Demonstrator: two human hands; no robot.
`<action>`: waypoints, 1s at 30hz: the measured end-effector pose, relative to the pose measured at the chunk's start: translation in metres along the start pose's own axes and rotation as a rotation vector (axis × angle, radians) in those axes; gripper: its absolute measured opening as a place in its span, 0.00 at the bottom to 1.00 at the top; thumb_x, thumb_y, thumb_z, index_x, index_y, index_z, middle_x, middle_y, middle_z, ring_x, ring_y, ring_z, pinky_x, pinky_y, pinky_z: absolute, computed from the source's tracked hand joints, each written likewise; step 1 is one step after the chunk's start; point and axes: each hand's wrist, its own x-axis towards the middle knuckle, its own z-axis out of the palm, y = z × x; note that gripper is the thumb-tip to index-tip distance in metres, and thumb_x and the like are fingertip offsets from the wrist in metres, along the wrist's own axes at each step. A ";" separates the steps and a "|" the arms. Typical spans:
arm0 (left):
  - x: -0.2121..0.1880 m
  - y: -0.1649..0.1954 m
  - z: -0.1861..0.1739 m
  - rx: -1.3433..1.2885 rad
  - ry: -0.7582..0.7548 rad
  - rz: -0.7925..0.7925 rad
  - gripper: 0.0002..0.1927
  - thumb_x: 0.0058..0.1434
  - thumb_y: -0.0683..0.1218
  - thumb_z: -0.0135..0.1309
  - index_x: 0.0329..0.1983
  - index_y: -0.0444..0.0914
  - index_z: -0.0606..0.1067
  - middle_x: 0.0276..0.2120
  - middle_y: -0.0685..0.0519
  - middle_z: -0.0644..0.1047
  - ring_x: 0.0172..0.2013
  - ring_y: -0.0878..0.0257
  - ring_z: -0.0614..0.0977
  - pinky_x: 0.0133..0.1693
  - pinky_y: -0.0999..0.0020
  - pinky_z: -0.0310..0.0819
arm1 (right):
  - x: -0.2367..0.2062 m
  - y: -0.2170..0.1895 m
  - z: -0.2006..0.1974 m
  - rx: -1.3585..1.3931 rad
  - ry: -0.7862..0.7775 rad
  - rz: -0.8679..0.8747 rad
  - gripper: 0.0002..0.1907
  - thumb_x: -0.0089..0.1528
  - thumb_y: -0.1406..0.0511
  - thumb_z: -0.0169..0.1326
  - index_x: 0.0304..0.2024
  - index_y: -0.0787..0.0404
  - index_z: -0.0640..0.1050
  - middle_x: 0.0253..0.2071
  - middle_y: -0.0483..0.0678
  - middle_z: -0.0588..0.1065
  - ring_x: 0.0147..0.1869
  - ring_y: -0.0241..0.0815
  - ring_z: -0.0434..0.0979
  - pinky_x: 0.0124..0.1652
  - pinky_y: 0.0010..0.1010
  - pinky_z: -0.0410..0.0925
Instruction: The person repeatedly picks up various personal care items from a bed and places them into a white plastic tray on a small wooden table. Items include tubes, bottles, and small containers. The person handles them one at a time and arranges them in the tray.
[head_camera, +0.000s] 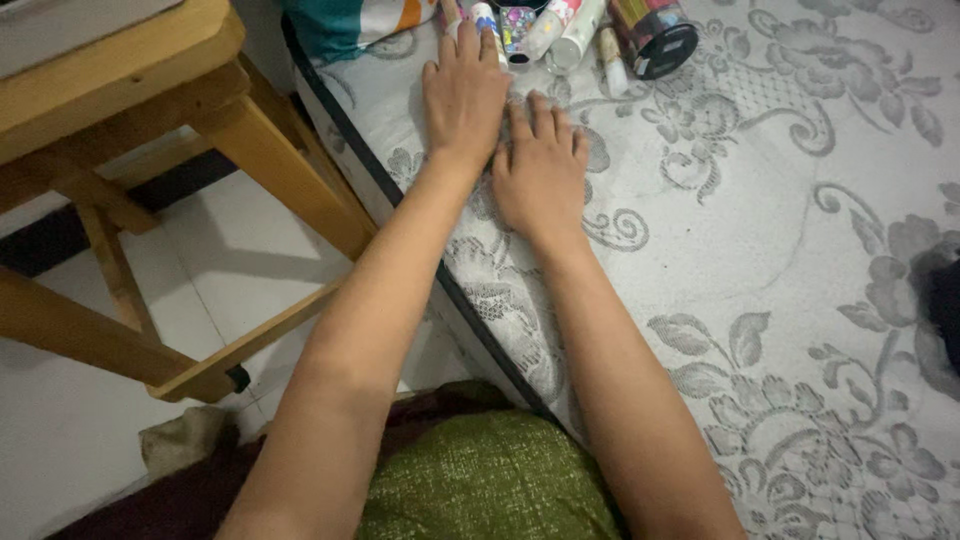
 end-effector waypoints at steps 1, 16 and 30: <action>0.000 0.000 -0.001 -0.024 0.020 0.009 0.29 0.58 0.56 0.62 0.59 0.36 0.75 0.53 0.50 0.72 0.54 0.54 0.73 0.45 0.56 0.72 | 0.000 0.001 0.000 0.009 0.002 0.002 0.30 0.65 0.58 0.48 0.68 0.59 0.68 0.73 0.56 0.62 0.76 0.59 0.57 0.69 0.56 0.49; -0.009 -0.002 -0.050 -0.253 0.015 0.054 0.29 0.58 0.51 0.60 0.63 0.39 0.74 0.62 0.47 0.70 0.57 0.50 0.72 0.52 0.53 0.67 | -0.002 0.006 -0.003 0.213 0.171 -0.013 0.29 0.61 0.60 0.58 0.62 0.62 0.72 0.66 0.55 0.68 0.72 0.55 0.64 0.69 0.51 0.52; -0.019 0.005 -0.050 -0.368 0.138 -0.014 0.19 0.67 0.47 0.55 0.57 0.34 0.74 0.48 0.45 0.79 0.50 0.47 0.77 0.52 0.51 0.71 | -0.002 0.005 -0.008 0.313 0.247 0.012 0.29 0.58 0.64 0.58 0.62 0.60 0.72 0.61 0.55 0.72 0.67 0.56 0.69 0.65 0.50 0.57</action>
